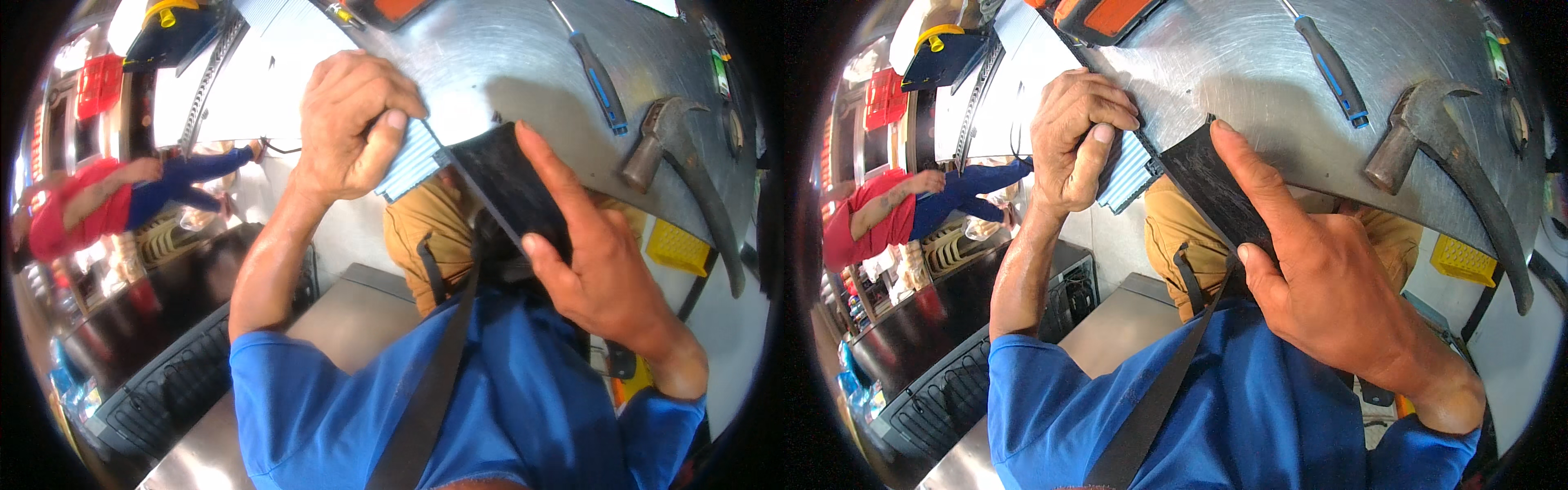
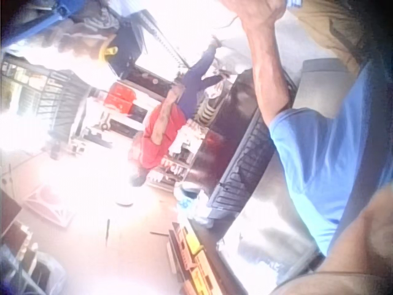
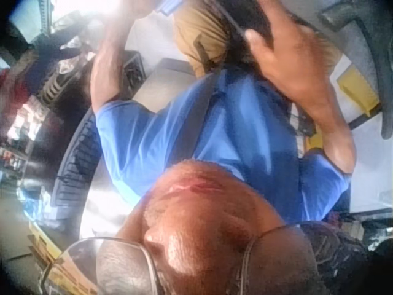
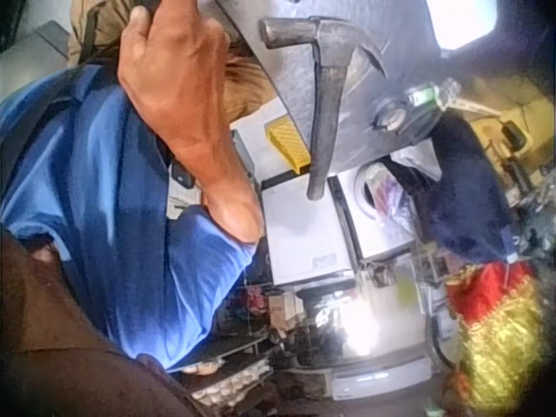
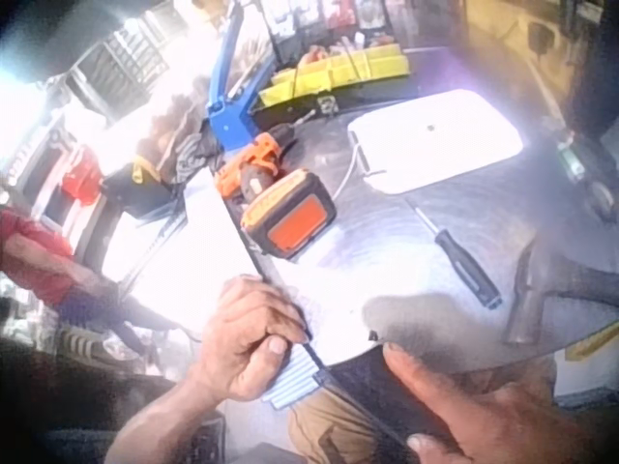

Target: The person uses a screwdriver and pliers to remove a metal strip from a rectangular LED light fixture. They then attach a black plastic cover to the fixture and insert the assembled unit into a blue housing, completing the assembly.

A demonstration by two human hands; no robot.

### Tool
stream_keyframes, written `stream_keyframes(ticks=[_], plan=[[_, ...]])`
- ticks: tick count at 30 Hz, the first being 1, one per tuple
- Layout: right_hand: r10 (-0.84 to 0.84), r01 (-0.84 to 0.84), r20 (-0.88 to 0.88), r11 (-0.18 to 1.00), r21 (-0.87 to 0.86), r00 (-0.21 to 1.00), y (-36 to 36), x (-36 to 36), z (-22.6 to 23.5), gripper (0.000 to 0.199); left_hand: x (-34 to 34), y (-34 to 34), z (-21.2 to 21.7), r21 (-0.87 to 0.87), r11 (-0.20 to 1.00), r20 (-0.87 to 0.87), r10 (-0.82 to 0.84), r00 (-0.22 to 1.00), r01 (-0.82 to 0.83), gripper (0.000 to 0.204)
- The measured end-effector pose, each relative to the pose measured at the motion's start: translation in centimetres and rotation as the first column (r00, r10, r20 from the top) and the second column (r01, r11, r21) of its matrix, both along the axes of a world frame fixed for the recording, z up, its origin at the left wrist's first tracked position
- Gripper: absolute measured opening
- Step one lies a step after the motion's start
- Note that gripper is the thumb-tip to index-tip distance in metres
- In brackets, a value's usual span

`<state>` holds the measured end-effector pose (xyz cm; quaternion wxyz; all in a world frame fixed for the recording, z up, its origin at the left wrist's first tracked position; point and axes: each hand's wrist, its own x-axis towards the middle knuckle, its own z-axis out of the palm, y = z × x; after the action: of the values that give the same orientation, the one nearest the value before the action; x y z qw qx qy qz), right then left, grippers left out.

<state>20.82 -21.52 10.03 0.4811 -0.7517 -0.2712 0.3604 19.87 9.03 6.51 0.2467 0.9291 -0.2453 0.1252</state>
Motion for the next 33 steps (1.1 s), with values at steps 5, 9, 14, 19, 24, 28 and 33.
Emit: stream_keyframes(ticks=[5,9,14,19,24,28,33], plan=[[0.026,-0.029,-0.032,0.993,-0.11,0.999,0.4,0.2,0.5,0.085,-0.2,0.0,0.0,0.0,1.0,-0.003,0.003,1.0,-0.003,0.024],[0.07,-0.064,0.037,0.988,-0.14,0.997,0.3,0.4,0.6,0.085,-0.1,0.0,-0.1,0.008,1.0,0.012,0.001,1.0,-0.001,0.025],[0.151,-0.136,0.078,0.976,-0.17,0.985,0.6,1.3,0.9,0.086,-0.2,0.1,-0.4,0.001,1.0,0.021,0.009,1.0,-0.009,0.025],[0.129,-0.122,0.088,0.989,-0.083,0.988,0.3,1.5,0.1,0.088,0.0,-0.3,-0.2,-0.011,1.0,0.001,0.028,1.0,-0.028,0.024],[0.122,-0.126,0.09,0.991,0.036,0.988,0.1,2.3,-1.2,0.092,-0.1,-0.2,-0.3,-0.024,0.999,0.014,0.026,1.0,-0.026,0.025],[0.167,-0.167,0.009,0.986,-0.013,0.986,0.1,2.8,-1.0,0.093,-0.1,0.1,-0.5,-0.03,0.999,0.013,0.026,1.0,-0.026,0.025],[0.048,-0.08,0.288,0.992,0.101,0.956,0.1,0.2,-3.0,0.093,-0.1,0.0,-0.6,-0.038,0.999,0.049,0.028,0.998,-0.026,0.025]])
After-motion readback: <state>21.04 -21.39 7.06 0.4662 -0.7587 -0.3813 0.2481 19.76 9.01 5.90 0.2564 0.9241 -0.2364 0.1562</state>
